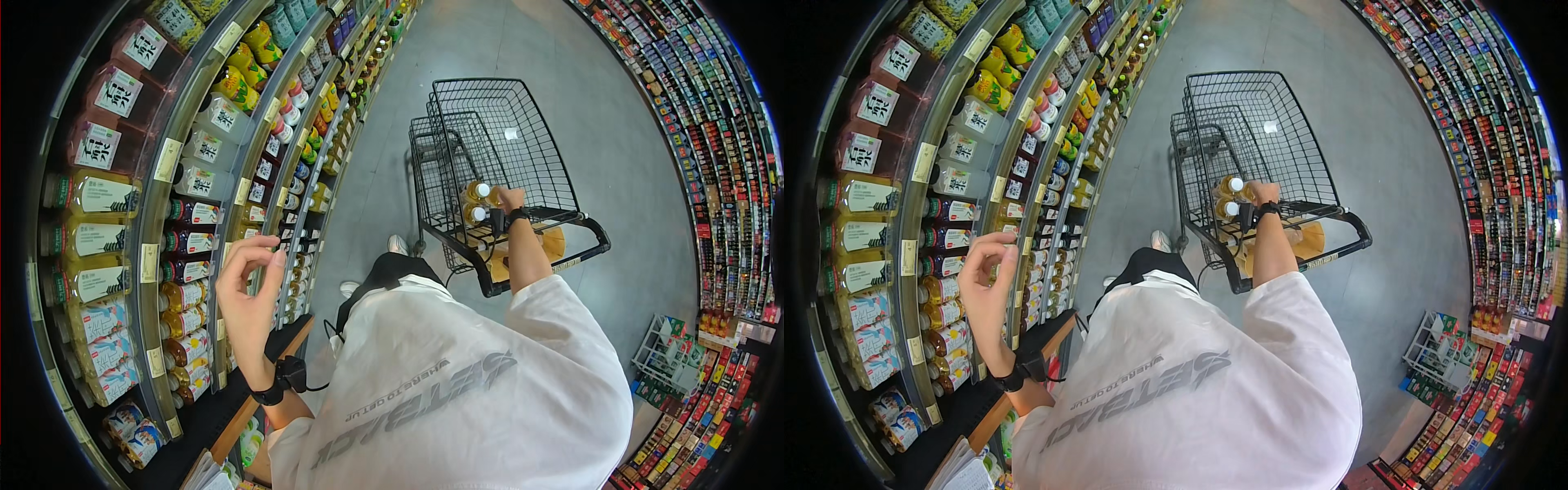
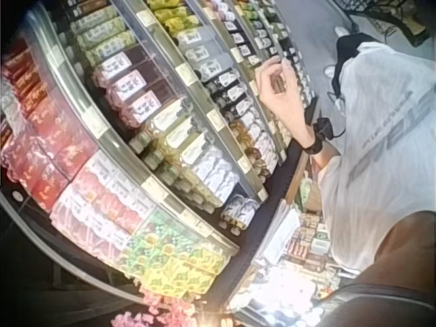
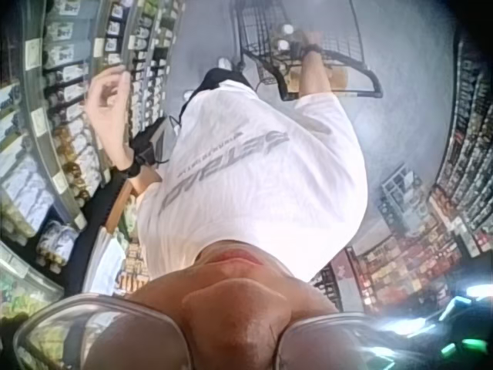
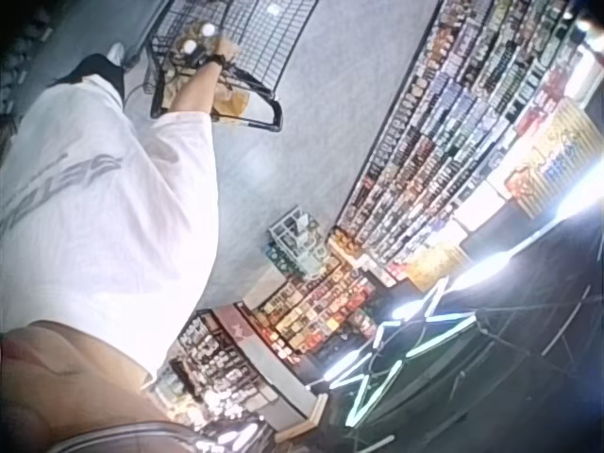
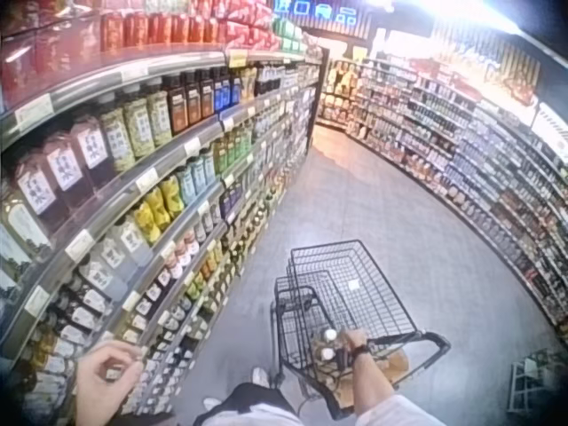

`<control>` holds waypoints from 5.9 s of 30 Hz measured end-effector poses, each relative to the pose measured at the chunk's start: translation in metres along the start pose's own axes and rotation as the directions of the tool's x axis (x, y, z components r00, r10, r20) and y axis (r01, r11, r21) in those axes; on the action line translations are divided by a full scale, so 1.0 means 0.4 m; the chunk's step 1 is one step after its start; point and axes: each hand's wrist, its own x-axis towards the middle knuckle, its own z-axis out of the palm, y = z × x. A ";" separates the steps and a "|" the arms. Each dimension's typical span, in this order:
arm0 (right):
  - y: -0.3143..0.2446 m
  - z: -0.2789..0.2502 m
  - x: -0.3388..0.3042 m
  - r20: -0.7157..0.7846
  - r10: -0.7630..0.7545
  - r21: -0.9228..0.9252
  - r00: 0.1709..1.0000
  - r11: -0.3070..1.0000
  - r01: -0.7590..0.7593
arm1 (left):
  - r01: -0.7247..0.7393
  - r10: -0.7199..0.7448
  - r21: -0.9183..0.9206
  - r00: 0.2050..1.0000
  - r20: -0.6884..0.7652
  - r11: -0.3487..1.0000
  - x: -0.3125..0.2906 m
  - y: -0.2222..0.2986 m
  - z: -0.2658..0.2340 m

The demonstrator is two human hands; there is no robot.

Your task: Wiping a supermarket shelf and organizing bottled tea products.

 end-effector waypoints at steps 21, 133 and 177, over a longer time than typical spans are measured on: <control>-0.018 -0.040 -0.014 -0.073 -0.171 -0.338 0.983 0.931 0.136 | -0.008 0.002 -0.049 0.994 -0.106 0.999 -0.036 -0.031 -0.085; -0.598 0.231 -1.458 0.654 -0.639 0.750 -0.405 0.483 0.452 | -0.279 0.040 -0.152 0.578 -0.815 0.948 -0.244 0.016 -0.365; -0.511 0.264 -1.596 0.703 -0.522 0.703 -0.483 0.406 0.584 | -0.284 -0.050 -0.344 0.703 -0.710 0.895 -0.130 0.041 -0.225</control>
